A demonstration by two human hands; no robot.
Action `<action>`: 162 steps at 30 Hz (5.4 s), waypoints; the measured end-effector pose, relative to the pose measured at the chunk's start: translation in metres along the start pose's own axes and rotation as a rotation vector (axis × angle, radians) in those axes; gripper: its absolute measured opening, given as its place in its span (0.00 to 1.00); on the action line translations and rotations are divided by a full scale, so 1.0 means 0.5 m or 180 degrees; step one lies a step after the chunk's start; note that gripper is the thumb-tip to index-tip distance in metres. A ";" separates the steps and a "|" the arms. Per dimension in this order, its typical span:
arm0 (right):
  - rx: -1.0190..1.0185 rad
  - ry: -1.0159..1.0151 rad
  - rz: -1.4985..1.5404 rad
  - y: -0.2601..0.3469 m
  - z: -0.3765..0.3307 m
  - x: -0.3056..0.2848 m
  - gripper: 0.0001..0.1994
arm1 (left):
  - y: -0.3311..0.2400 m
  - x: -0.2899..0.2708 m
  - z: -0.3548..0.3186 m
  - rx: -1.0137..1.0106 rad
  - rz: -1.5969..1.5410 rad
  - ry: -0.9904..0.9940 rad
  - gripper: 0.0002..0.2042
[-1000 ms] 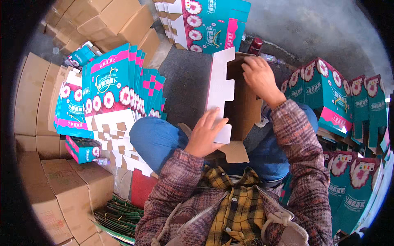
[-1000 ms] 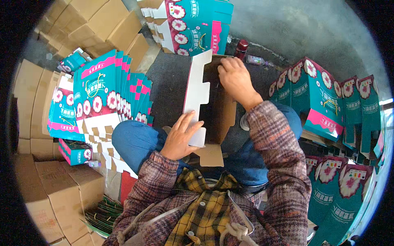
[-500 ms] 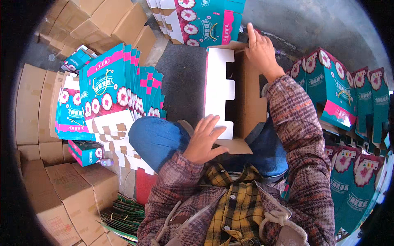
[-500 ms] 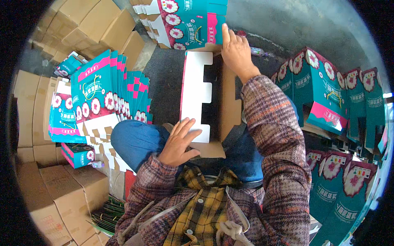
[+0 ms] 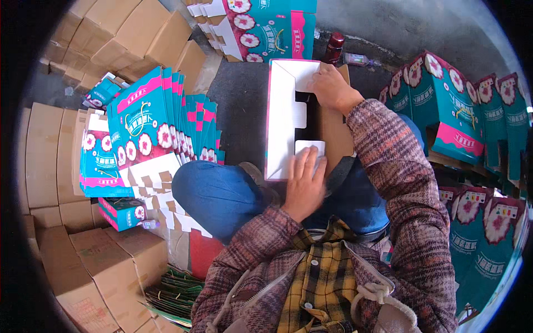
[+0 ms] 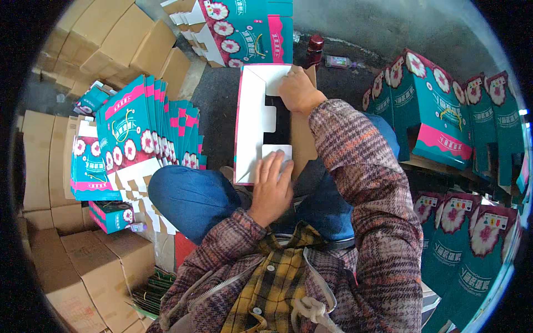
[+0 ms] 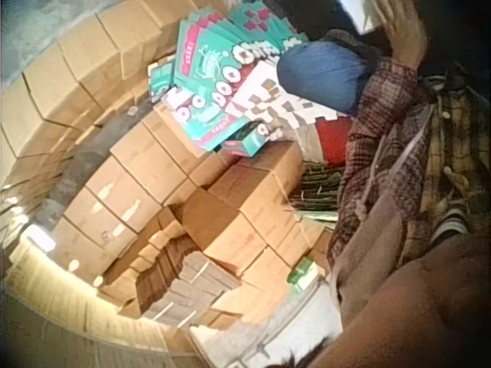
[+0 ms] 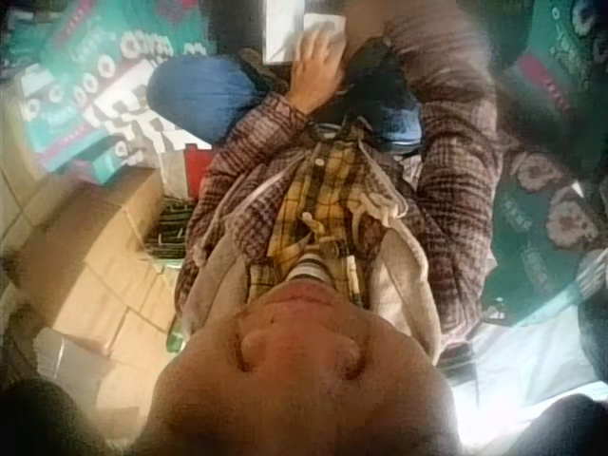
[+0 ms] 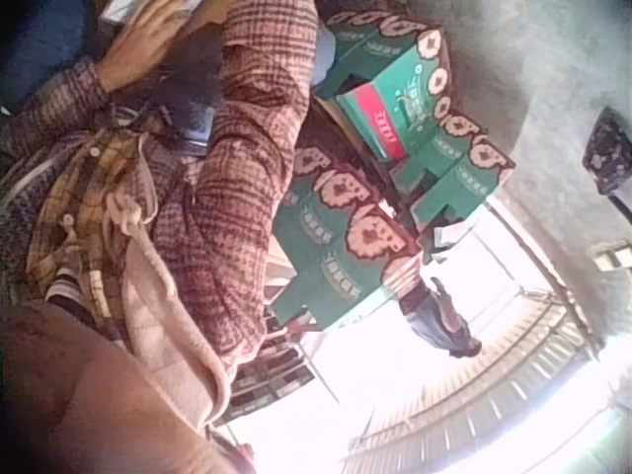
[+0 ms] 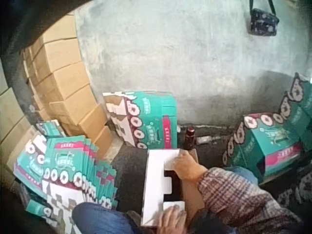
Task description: The person is manually folding and assembling colorful cardboard boxes for packaging.
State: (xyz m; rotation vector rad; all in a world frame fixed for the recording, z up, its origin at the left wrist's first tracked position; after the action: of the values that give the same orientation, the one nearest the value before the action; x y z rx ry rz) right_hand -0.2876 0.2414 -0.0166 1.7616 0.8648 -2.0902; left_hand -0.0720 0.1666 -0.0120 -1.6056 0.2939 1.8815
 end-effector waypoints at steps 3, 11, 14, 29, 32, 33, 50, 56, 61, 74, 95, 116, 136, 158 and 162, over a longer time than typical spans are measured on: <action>0.0008 0.0189 0.0164 0.005 0.004 0.004 0.08 | -0.005 -0.011 0.024 -0.0377 -0.0923 -0.0056 0.31; 0.0132 0.1002 0.0860 -0.028 -0.033 -0.037 0.09 | 0.077 -0.011 -0.032 -0.0313 -0.0683 -0.0135 0.20; -0.0078 0.1917 0.1368 -0.029 -0.065 -0.016 0.14 | 0.151 -0.031 -0.093 -0.0208 -0.1033 0.0247 0.14; -0.0824 -0.0719 0.1341 0.095 -0.079 -0.120 0.33 | 0.254 -0.075 -0.074 -0.1570 0.0155 -0.0982 0.27; -0.0726 -0.0421 0.1139 0.126 -0.070 -0.080 0.32 | 0.241 -0.056 -0.065 -0.1317 0.0539 -0.0434 0.27; -0.0779 -0.0548 0.1111 0.129 -0.066 -0.082 0.28 | 0.241 -0.054 -0.067 -0.1262 0.0450 -0.0401 0.26; 0.0022 -0.0958 0.2219 0.001 -0.064 -0.077 0.18 | 0.395 -0.127 -0.161 -0.2341 -0.0565 -0.1959 0.29; 0.1834 -0.0219 0.3679 -0.154 -0.092 0.140 0.31 | 0.535 0.064 -0.198 -0.4094 -0.4457 -0.1645 0.35; 0.2487 0.1809 0.4738 -0.113 -0.130 0.233 0.36 | 0.588 0.237 -0.285 -0.3592 -0.5889 -0.0818 0.22; 0.1824 0.0568 0.6872 -0.135 -0.126 0.097 0.24 | 0.464 -0.014 -0.130 -0.1911 -0.5071 -0.1926 0.23; 0.1671 0.1020 0.3359 -0.146 -0.160 0.203 0.19 | 0.435 0.088 -0.124 -0.2079 -0.2519 -0.0658 0.22; 0.3077 0.1191 0.5318 -0.123 -0.163 0.246 0.49 | 0.408 0.084 -0.114 -0.1982 -0.1966 -0.0230 0.31; 0.0609 0.0945 0.0626 -0.043 -0.129 0.178 0.40 | 0.381 0.166 -0.114 -0.1972 -0.2053 0.0250 0.45; 0.0015 0.2872 0.3024 0.002 -0.215 0.105 0.55 | 0.412 0.191 -0.116 -0.1717 -0.1913 -0.0091 0.49; 0.0163 0.1903 0.2389 -0.022 -0.166 0.092 0.39 | 0.453 0.199 -0.132 -0.1972 -0.3086 -0.0589 0.36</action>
State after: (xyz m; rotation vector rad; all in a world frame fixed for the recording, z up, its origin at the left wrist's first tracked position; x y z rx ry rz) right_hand -0.2376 0.3072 -0.0648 2.3009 0.1789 -1.1347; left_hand -0.1582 -0.0123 -0.1733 -1.4803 -1.0590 1.3434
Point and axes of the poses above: each hand's wrist, its own z-axis towards the middle knuckle, its own x-axis out of the palm, y = z × x, the point moved 8 cm from there along z, towards the middle knuckle, and after that the axes turned 4 degrees about y, right-handed, at the moved point
